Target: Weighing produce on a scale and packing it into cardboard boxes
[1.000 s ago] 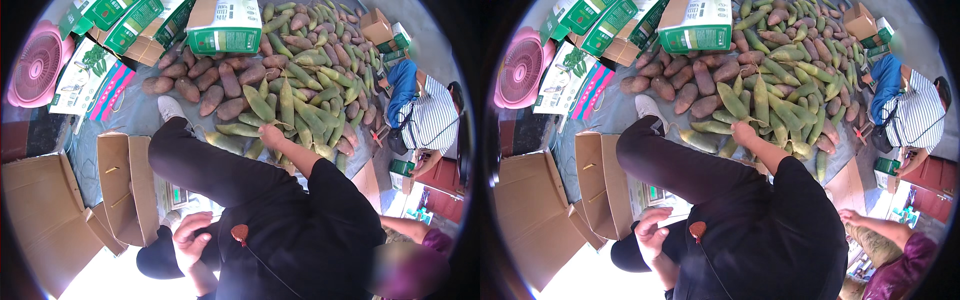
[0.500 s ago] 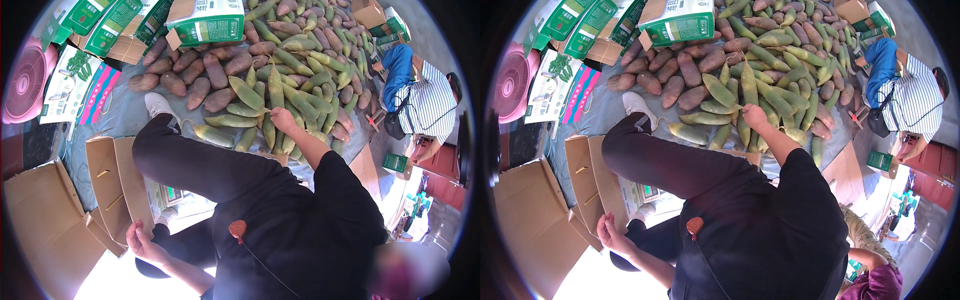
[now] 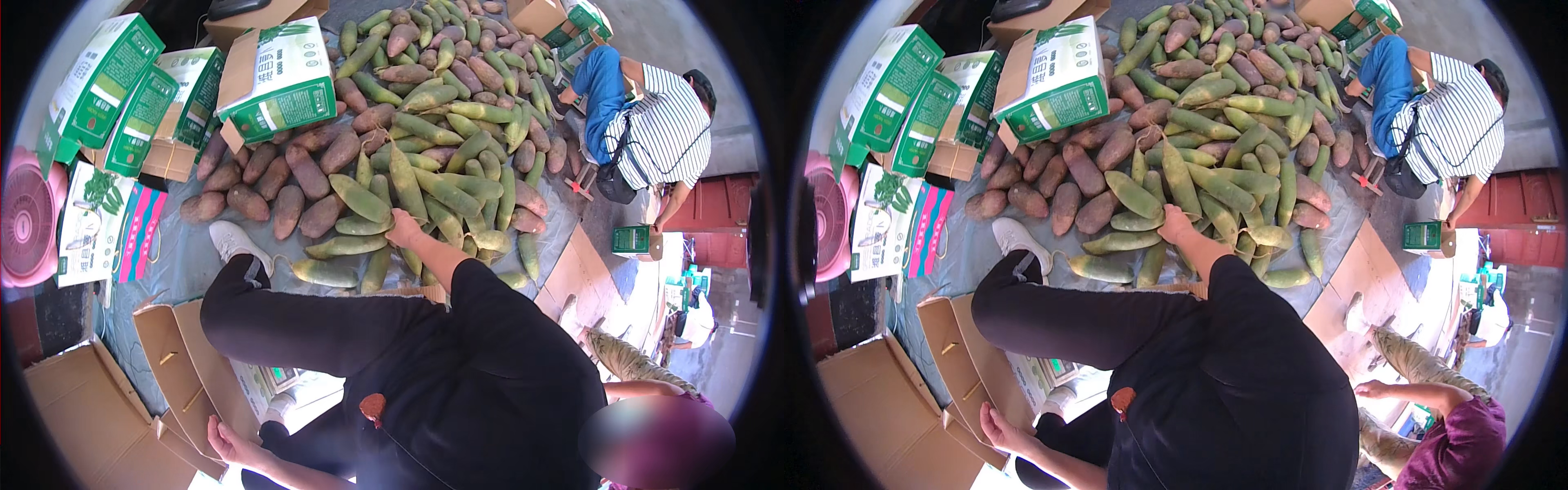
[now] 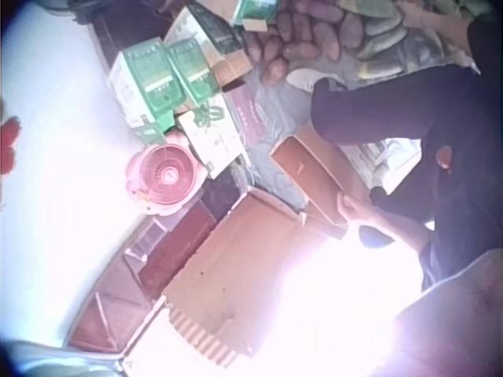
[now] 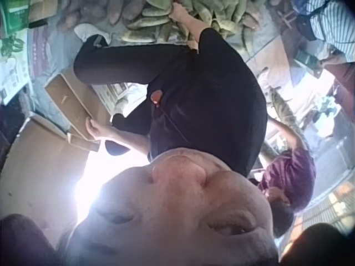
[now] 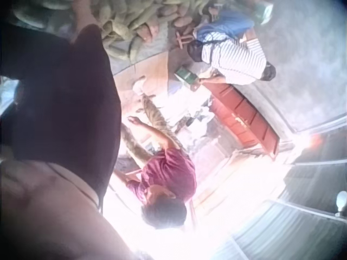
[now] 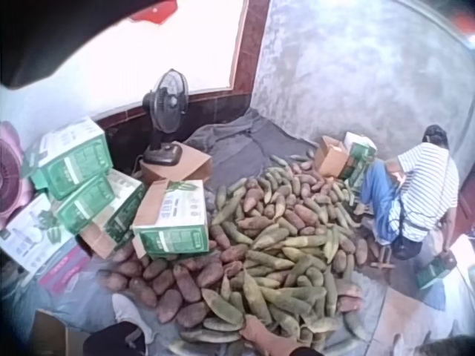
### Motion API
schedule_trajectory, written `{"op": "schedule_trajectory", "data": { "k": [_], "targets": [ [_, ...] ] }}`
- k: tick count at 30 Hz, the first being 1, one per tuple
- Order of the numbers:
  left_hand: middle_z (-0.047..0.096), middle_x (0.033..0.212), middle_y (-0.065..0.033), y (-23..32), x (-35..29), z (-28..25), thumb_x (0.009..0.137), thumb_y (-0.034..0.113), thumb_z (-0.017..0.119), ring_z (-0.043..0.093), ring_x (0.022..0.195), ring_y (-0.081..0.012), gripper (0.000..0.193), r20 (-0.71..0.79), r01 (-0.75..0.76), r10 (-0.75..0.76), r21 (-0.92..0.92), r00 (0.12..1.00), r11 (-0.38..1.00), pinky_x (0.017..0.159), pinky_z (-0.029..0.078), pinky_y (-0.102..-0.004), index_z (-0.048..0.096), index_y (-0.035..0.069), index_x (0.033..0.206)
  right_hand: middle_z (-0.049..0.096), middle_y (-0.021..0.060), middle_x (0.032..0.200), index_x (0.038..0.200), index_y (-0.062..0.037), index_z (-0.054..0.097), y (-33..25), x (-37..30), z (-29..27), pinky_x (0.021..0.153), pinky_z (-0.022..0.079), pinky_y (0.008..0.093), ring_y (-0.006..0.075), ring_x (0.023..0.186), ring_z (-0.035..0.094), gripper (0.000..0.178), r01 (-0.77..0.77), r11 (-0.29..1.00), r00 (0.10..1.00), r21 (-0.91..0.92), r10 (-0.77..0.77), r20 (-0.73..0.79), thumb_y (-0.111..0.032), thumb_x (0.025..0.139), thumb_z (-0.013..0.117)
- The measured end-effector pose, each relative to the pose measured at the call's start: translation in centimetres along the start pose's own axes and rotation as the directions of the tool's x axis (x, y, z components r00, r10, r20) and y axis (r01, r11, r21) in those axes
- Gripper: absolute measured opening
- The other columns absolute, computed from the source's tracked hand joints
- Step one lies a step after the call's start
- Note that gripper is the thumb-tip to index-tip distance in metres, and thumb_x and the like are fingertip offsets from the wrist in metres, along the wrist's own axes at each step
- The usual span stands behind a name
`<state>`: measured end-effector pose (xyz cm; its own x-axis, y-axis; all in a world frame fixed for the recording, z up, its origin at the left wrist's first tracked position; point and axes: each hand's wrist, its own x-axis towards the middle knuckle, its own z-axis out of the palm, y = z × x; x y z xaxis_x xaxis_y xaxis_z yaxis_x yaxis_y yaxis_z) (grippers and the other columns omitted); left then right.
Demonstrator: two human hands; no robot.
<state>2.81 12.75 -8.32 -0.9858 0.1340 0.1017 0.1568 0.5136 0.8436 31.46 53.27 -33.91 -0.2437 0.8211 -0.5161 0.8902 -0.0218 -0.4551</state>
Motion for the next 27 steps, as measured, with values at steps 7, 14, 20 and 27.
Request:
{"op": "schedule_trajectory", "data": {
  "k": [7,14,20,27],
  "targets": [
    [0.060,0.114,-0.0085,-0.8,0.4,0.0,0.095,0.010,0.051,0.057,0.101,-0.0175,0.025,0.038,-0.009,0.007,0.054,0.999,0.999,0.088,0.048,-0.0300,0.056,0.000,0.117,0.062,0.0205,0.109,0.117,-0.0021,0.056,-1.6,-1.5,-1.5,0.089,0.046,0.0419,0.0357,0.104,0.059,0.058,-0.028,1.000,0.999,-0.004,0.028,0.030,-0.035,0.072,0.074],
    [0.057,0.118,-0.0150,0.1,1.9,0.8,0.090,0.007,0.056,0.057,0.108,-0.0253,0.027,0.046,-0.002,-0.005,0.150,0.999,0.989,0.092,0.047,-0.0350,0.058,-0.004,0.115,0.064,0.0265,0.099,0.102,0.0041,0.065,1.1,0.6,1.4,0.087,0.047,0.0437,0.0396,0.099,0.061,0.066,-0.118,0.981,0.976,0.152,0.087,0.198,-0.058,0.081,0.058],
    [0.059,0.112,-0.0097,0.4,3.1,-2.1,0.086,-0.001,0.057,0.054,0.110,-0.0220,0.024,-0.023,-0.108,0.113,0.167,0.993,0.980,0.096,0.042,-0.0320,0.062,0.001,0.110,0.041,-0.0049,0.057,0.078,-0.0141,0.051,-0.4,-2.9,-0.1,0.037,0.023,0.0238,0.0076,0.041,0.034,0.036,-0.486,0.639,0.854,0.596,0.203,0.479,-0.047,0.087,0.062],
    [0.060,0.111,-0.0097,-1.1,3.0,-3.3,0.086,0.000,0.057,0.056,0.108,-0.0201,0.023,-0.047,-0.046,0.056,0.185,0.997,0.982,0.093,0.043,-0.0309,0.064,0.003,0.109,0.039,-0.0071,0.056,0.072,-0.0187,0.047,-0.3,-4.9,-1.8,0.038,0.022,0.0221,0.0060,0.041,0.032,0.039,-0.598,0.543,0.792,0.590,0.285,0.540,-0.052,0.086,0.061]
  ]
}}
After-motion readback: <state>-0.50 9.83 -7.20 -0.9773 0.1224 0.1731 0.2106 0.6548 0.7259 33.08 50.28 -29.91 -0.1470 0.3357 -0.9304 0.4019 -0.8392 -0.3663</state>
